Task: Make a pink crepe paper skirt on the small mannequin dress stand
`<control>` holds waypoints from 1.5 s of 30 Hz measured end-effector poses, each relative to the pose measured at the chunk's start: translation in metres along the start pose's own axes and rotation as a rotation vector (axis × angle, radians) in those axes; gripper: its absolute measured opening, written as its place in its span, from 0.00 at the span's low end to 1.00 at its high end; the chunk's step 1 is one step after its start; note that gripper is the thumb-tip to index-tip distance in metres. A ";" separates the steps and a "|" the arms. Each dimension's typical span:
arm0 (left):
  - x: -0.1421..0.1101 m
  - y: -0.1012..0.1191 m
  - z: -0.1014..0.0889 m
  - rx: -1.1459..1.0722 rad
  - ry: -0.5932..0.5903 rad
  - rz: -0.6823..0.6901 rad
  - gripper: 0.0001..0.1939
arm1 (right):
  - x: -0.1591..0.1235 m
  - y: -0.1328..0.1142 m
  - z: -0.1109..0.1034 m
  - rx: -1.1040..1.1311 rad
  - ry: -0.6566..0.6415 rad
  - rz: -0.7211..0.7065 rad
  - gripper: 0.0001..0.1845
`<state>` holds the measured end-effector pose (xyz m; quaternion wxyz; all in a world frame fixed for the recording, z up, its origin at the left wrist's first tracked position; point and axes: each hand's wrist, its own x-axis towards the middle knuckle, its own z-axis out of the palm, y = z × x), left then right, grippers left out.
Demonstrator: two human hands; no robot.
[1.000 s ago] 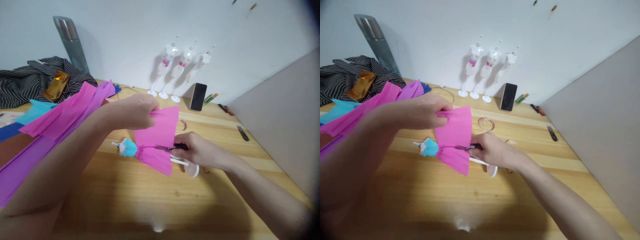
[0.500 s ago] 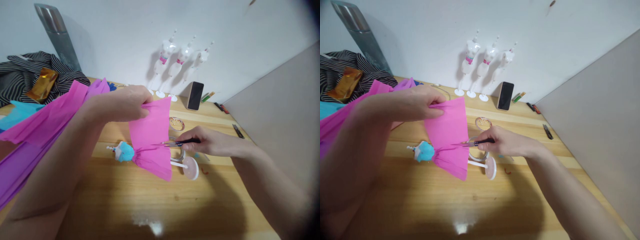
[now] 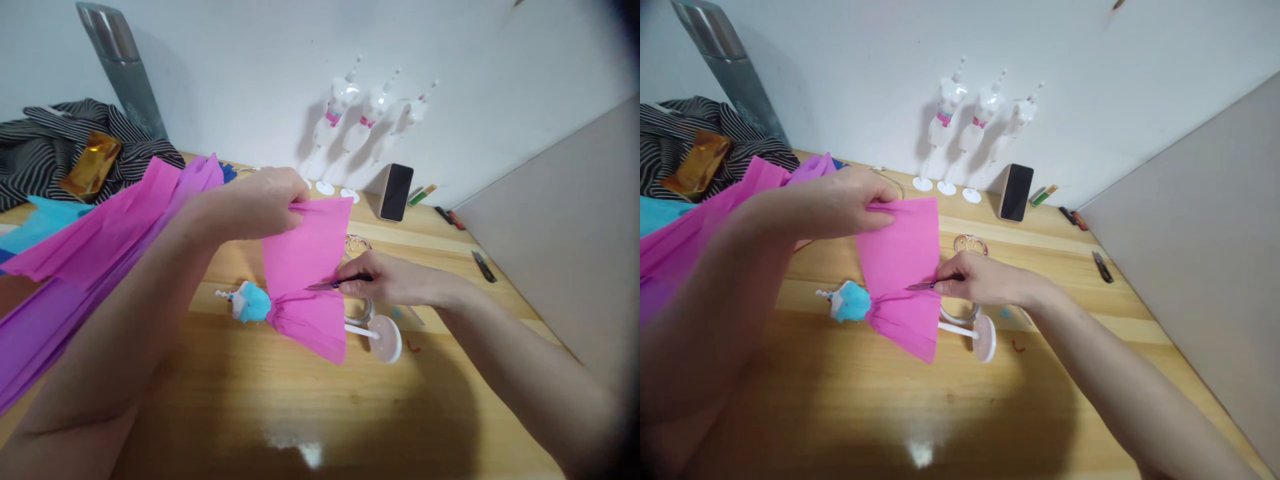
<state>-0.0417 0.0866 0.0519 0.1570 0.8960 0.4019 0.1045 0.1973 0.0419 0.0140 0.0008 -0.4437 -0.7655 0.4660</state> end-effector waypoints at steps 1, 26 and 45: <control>0.002 -0.001 0.002 0.010 0.015 0.007 0.08 | 0.000 0.001 0.000 0.005 -0.013 0.005 0.21; 0.019 -0.011 0.020 0.010 0.072 -0.009 0.05 | 0.016 0.008 0.014 0.223 -0.060 0.044 0.28; 0.019 -0.011 0.019 0.036 0.050 0.005 0.04 | 0.020 0.014 0.019 0.367 -0.050 0.057 0.25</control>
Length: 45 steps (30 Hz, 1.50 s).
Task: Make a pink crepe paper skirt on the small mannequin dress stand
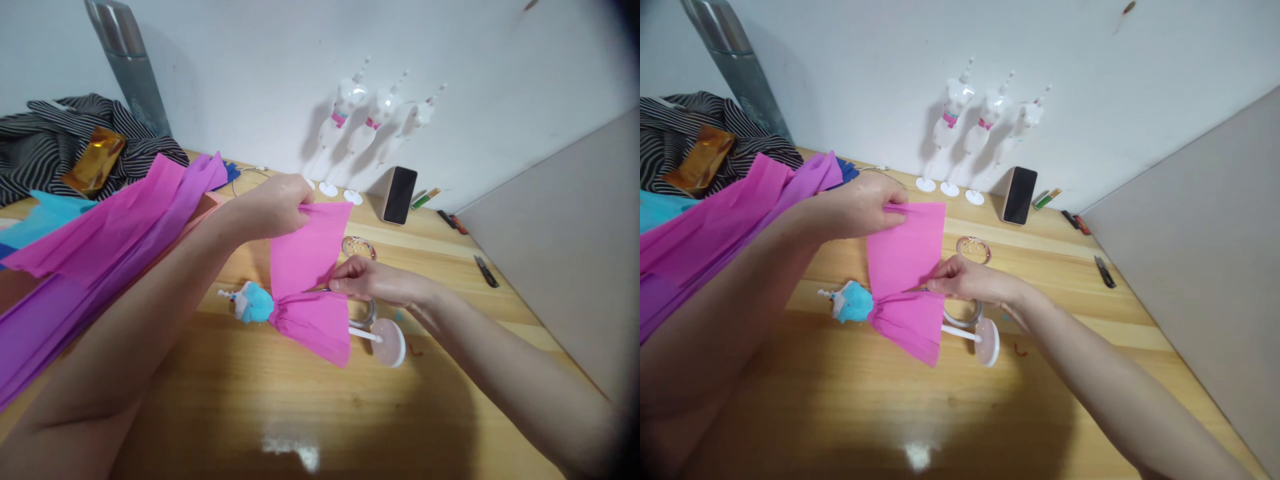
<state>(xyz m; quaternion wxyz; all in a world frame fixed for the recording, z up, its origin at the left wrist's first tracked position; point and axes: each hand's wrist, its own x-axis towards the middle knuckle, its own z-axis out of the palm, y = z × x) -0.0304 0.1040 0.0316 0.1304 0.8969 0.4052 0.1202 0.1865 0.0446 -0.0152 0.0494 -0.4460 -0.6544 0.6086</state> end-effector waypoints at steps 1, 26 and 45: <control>0.000 0.000 0.000 -0.005 0.003 -0.001 0.04 | 0.000 -0.001 0.000 0.004 -0.002 -0.001 0.25; -0.002 0.000 -0.003 -0.046 -0.015 -0.026 0.03 | 0.007 -0.003 0.001 -0.022 0.005 0.067 0.25; -0.004 0.007 -0.004 0.017 0.011 -0.012 0.06 | 0.014 -0.014 0.006 -0.178 -0.004 0.005 0.25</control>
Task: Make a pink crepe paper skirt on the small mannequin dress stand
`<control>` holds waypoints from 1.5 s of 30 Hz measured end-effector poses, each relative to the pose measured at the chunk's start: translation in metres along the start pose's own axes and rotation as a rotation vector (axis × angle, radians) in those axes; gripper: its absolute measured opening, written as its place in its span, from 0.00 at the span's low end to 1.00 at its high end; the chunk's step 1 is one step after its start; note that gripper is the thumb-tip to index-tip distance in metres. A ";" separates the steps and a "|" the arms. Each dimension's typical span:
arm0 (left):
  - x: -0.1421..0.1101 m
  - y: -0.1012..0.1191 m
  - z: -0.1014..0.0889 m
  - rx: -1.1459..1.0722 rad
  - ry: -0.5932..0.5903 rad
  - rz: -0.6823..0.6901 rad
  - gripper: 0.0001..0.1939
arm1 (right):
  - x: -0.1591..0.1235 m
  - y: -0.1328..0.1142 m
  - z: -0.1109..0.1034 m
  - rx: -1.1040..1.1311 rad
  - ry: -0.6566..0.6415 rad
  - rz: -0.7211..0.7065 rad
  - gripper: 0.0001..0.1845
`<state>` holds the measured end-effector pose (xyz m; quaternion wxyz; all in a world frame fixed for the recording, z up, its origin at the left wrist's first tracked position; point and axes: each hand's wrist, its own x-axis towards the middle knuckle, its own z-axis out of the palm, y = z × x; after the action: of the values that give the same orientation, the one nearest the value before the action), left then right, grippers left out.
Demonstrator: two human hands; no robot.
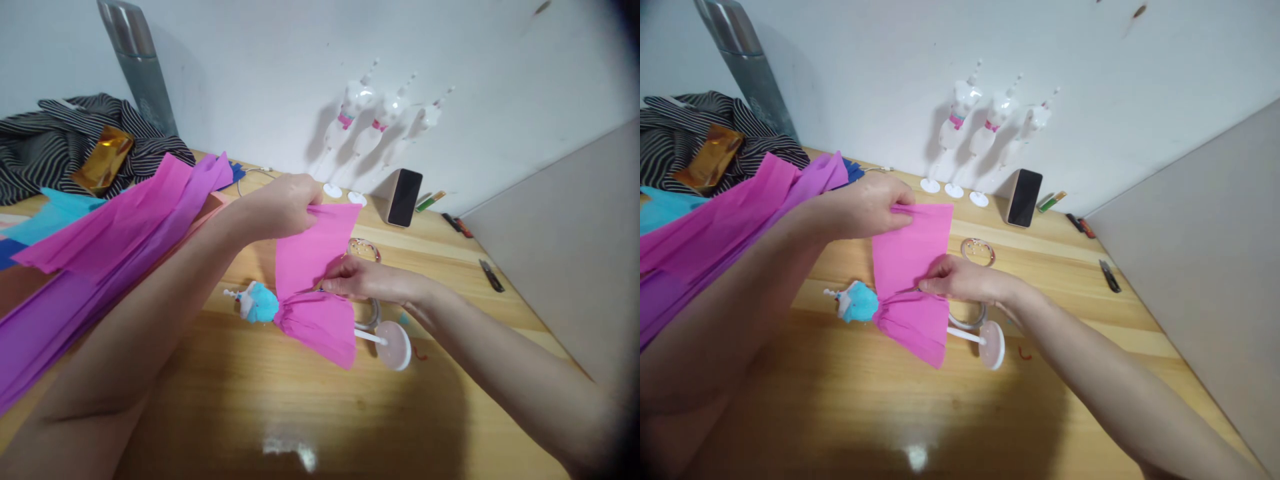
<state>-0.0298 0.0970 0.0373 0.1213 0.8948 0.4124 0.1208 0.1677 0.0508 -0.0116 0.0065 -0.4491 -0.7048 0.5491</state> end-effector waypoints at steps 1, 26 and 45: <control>0.000 0.000 0.001 0.006 0.007 0.000 0.05 | 0.000 0.000 0.000 0.001 0.001 0.005 0.25; 0.004 -0.006 0.002 -0.026 -0.013 -0.011 0.03 | 0.001 0.006 0.000 -0.019 -0.002 -0.026 0.24; 0.002 -0.007 -0.001 -0.049 -0.037 -0.027 0.02 | 0.010 -0.004 0.001 -0.176 -0.031 -0.113 0.21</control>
<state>-0.0337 0.1033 0.0361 0.1522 0.8881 0.4189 0.1128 0.1592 0.0565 -0.0134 -0.0129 -0.3991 -0.7744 0.4908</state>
